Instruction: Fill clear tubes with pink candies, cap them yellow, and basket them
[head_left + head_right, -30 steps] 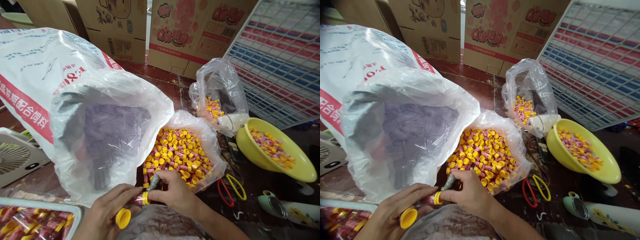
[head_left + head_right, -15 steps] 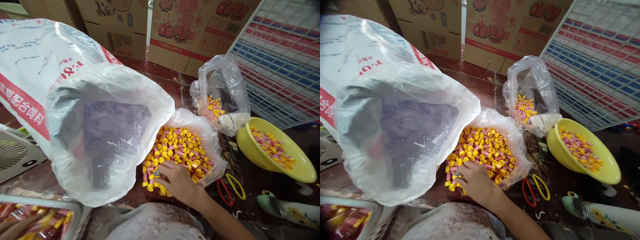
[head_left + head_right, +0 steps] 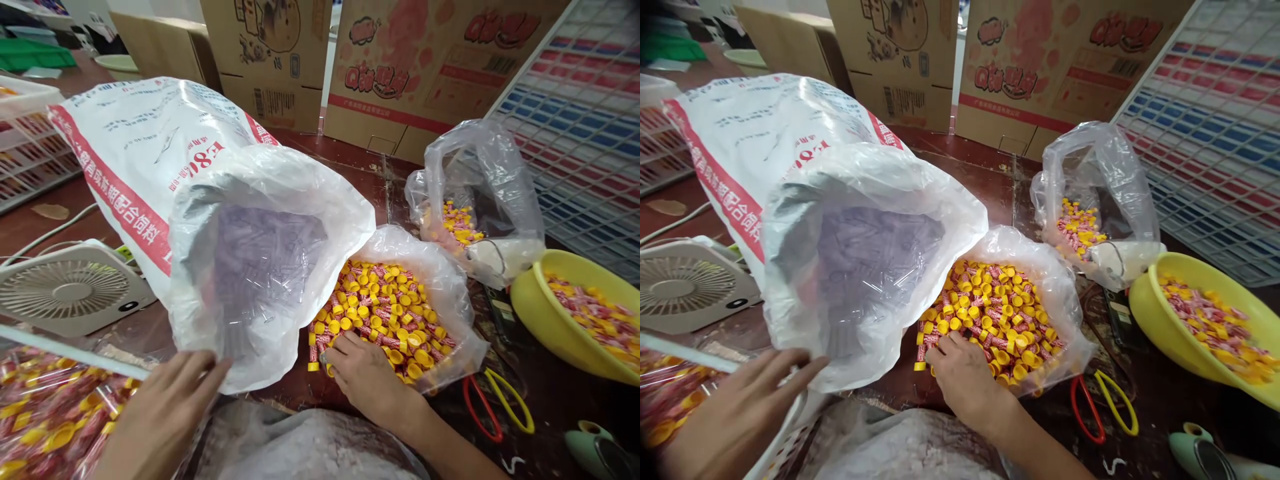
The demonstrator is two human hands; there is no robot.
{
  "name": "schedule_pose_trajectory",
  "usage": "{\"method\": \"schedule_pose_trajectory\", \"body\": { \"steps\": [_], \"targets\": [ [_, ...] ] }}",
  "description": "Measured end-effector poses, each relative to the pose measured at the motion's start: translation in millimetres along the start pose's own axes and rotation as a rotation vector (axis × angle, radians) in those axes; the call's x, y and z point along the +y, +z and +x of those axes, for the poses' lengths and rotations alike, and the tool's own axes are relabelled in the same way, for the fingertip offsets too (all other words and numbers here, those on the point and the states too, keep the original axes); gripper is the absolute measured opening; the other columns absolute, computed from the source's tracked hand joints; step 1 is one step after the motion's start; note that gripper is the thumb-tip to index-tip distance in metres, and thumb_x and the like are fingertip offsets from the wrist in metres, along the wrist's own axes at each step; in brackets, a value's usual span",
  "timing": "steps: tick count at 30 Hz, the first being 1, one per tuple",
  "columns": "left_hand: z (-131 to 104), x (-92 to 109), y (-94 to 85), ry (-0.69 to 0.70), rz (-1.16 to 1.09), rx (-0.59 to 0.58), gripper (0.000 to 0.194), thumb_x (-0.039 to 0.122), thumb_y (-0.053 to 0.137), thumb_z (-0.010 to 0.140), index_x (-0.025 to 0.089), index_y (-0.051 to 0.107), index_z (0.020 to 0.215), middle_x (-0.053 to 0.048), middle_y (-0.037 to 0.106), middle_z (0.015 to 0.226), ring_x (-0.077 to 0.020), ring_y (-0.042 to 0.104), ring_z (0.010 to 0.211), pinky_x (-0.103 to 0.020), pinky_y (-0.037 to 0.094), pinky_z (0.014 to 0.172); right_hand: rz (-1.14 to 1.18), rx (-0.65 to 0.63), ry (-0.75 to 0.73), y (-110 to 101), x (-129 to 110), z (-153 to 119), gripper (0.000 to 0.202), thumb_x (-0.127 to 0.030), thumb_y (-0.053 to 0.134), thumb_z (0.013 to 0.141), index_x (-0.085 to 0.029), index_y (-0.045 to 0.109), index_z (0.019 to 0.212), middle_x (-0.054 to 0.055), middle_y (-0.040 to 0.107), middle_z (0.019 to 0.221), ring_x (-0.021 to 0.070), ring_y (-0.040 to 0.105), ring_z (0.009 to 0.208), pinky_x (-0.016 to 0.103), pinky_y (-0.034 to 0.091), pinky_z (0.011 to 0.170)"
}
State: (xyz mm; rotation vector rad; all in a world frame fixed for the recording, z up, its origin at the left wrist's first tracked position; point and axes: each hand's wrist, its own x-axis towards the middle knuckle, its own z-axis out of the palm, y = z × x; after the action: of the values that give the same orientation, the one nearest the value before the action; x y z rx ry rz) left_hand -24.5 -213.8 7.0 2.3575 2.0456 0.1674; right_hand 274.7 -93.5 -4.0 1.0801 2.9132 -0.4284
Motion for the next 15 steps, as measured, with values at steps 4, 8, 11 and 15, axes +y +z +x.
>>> {"method": "schedule_pose_trajectory", "body": {
  "steps": [4,8,11,15],
  "targets": [
    [55,19,10.3,0.162,0.273,-0.187,0.042,-0.004,0.043,0.087,0.018,0.079,0.093,-0.015,0.075,0.1,-0.0354,0.07,0.092,-0.046,0.056,0.072,0.233,0.157,0.061,-16,9,-7,0.016,-0.007,0.066,0.09,-0.019,0.064,0.079,0.002,0.067,0.085,0.0195,0.062,0.084,0.031,0.044,0.073],
    [77,10,24.9,0.177,0.263,-0.183,0.042,-0.006,0.041,0.087,0.016,0.077,0.089,-0.017,0.074,0.104,-0.0368,0.072,0.094,-0.049,0.058,0.074,0.674,0.313,0.242,-24,19,-19,0.015,-0.015,0.067,0.089,-0.02,0.064,0.075,0.0,0.064,0.075,0.0166,0.059,0.074,0.028,0.044,0.067],
    [68,-3,26.3,0.119,0.072,-0.119,0.026,0.008,0.047,0.093,0.016,0.07,0.104,-0.014,0.072,0.106,-0.0284,0.074,0.082,-0.04,0.059,0.067,1.066,0.345,0.405,-23,21,-23,0.008,-0.027,0.071,0.086,-0.02,0.071,0.082,-0.001,0.067,0.076,0.0163,0.061,0.072,0.027,0.047,0.066],
    [51,11,9.3,0.01,-0.686,-0.068,0.011,0.029,0.055,0.095,0.023,0.057,0.105,-0.002,0.067,0.094,-0.0183,0.072,0.084,-0.025,0.06,0.074,1.448,0.277,0.441,-18,16,-17,0.017,-0.034,0.078,0.078,-0.019,0.073,0.083,-0.003,0.064,0.069,0.0115,0.055,0.06,0.023,0.044,0.058]
  ]
}}
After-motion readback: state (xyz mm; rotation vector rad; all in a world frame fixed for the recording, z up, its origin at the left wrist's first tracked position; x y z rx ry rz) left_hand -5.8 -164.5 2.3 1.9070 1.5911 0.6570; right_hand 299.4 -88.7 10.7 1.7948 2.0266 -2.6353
